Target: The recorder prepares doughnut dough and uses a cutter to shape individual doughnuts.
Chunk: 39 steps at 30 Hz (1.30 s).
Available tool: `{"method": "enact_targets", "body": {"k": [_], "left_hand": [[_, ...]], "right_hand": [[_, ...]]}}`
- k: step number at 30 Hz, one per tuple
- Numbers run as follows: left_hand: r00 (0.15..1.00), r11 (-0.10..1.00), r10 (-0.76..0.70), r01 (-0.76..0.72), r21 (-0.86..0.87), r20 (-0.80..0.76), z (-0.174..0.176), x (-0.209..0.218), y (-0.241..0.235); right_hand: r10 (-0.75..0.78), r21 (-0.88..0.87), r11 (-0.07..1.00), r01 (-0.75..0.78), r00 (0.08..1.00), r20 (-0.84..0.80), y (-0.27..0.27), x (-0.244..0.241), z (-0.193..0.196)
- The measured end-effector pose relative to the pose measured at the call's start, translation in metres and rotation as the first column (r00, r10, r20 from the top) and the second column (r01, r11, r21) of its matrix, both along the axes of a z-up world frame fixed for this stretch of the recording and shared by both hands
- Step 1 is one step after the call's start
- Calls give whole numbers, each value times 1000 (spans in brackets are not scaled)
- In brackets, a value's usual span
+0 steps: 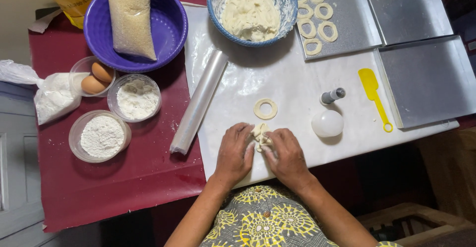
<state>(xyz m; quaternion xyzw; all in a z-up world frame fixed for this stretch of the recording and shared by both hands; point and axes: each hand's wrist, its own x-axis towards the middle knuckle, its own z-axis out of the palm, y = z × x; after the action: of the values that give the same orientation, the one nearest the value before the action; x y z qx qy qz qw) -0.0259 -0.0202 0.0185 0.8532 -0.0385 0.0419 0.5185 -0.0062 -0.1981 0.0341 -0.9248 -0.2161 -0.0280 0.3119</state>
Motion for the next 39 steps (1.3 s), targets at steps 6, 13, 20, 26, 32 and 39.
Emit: {"method": "enact_targets", "body": {"k": [6, 13, 20, 26, 32, 39], "left_hand": [[988, 910, -74, 13, 414, 132, -24, 3, -13], [970, 959, -125, 63, 276, 210, -31, -11, -2], [947, 982, -171, 140, 131, 272, -21, -16, 6], [956, 992, -125, 130, 1, 266, -3, -19, 4], [983, 989, 23, 4, -149, 182, -6, -19, 9], [972, 966, 120, -162, 203, 204, -14, -14, 13]], "right_hand": [[-40, -110, 993, 31, 996, -81, 4, 16, 8], [10, -15, 1000, -12, 992, -128, 0, 8, 4], [266, -133, 960, -248, 954, 141, -6, -3, 31], [124, -10, 992, -124, 990, 70, -2, -6, -1], [107, 162, 979, -126, 987, 122, 20, -3, 10], [162, 45, 984, -174, 966, 200, 25, 13, 3]]}}
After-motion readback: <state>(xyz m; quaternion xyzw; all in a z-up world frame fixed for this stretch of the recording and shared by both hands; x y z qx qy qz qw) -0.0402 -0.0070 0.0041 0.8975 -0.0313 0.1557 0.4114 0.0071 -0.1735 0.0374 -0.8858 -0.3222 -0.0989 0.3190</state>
